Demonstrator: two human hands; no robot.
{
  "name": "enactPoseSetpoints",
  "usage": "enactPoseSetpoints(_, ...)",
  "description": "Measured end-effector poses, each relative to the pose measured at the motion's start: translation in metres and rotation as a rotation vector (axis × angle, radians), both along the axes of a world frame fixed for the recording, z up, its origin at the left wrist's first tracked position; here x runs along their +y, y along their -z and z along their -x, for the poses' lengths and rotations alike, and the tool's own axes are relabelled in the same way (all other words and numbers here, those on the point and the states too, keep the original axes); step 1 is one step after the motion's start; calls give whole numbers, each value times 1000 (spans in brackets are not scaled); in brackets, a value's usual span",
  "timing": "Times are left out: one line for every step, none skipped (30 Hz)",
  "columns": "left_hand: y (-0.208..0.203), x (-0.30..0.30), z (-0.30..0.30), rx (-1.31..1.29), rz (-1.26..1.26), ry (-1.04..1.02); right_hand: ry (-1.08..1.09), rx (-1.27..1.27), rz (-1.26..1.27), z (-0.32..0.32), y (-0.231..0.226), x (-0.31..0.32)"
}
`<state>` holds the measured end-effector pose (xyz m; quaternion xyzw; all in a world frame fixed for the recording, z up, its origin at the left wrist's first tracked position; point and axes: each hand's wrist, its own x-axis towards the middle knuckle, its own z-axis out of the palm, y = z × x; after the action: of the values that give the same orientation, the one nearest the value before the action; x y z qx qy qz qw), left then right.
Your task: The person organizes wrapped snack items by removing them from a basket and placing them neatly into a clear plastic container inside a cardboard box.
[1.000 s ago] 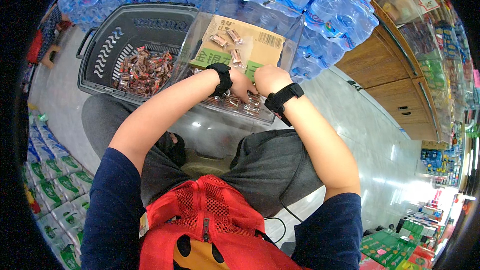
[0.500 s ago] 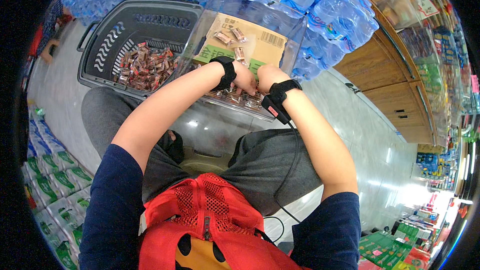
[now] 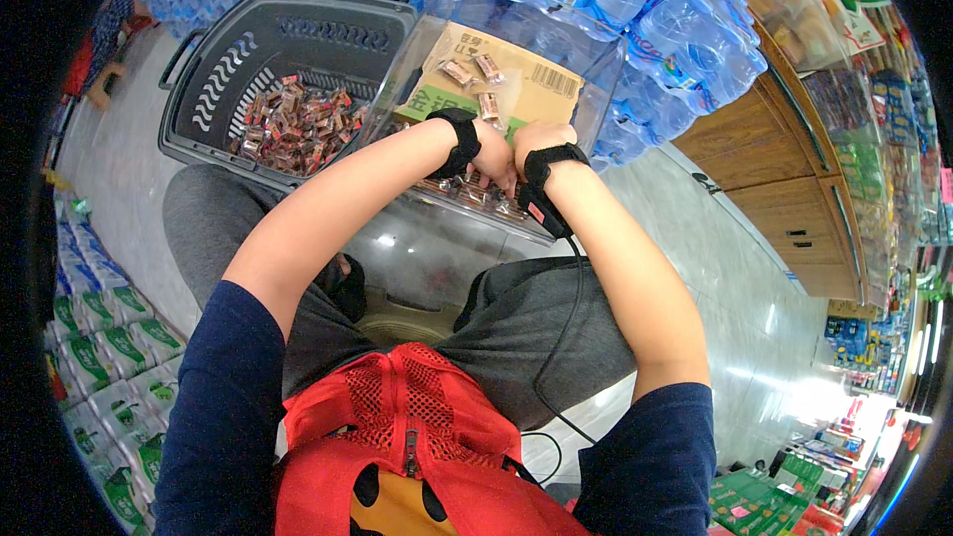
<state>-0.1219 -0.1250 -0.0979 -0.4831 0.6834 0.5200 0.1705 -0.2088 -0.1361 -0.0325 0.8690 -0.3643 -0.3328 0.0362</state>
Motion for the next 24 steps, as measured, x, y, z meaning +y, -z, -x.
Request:
enactPoseSetpoints(-5,3,1,0,-2,0,0,0,-2,0,2,-2)
enactPoseSetpoints(-11,5,3,-17,35,35,3,-13,29,1,6,-5)
enactPoseSetpoints(-17,7,3,-34,73,71,7,-27,60,1,10,-7)
enactPoseSetpoints(-23,9,1,-3,81,76,7,-26,59,0,12,-8)
enactPoseSetpoints(-25,10,1,-2,80,77,21,-4,85,-3,14,-7)
enactPoseSetpoints(-28,10,1,8,84,81,36,18,111,-4,15,-7)
enactPoseSetpoints(-27,11,1,18,87,83,36,18,110,-4,17,-7)
enactPoseSetpoints(-26,11,3,19,86,84,32,15,134,-5,19,-7)
enactPoseSetpoints(-24,11,5,-7,159,122,29,12,158,-5,20,-7)
enactPoseSetpoints(-19,12,6,-35,231,158,28,11,155,-6,21,-5)
enactPoseSetpoints(-7,10,4,-36,229,157,20,-1,165,-7,21,-4)
enactPoseSetpoints(6,10,1,-23,270,147,11,-13,175,-9,21,-2)
enactPoseSetpoints(14,8,0,-9,310,140,14,-13,172,-10,24,-3)
enactPoseSetpoints(-7,11,6,-132,277,173,49,-14,192,-7,30,-7)
enactPoseSetpoints(-19,13,7,-127,278,185,84,-17,212,-3,34,-10)
enactPoseSetpoints(-27,18,4,-91,299,176,85,-17,211,-3,35,-10)
enactPoseSetpoints(-29,21,1,-54,320,168,83,-42,223,-3,36,-10)
enactPoseSetpoints(-29,22,-1,-56,320,170,82,-66,234,-3,37,-10)
enactPoseSetpoints(-29,24,-4,-69,332,138,80,-68,232,-4,36,-8)
enactPoseSetpoints(-28,25,-6,-82,344,106,53,-73,235,-4,34,-6)
enactPoseSetpoints(-29,25,-9,-86,342,104,26,-78,238,-6,32,-5)
enactPoseSetpoints(-34,24,-12,-35,359,139,28,-80,237,-5,30,-5)
enactPoseSetpoints(-40,25,-15,15,375,173,42,-76,185,-5,27,-6)
enactPoseSetpoints(-42,32,-22,138,453,135,56,-73,133,-4,24,-7)
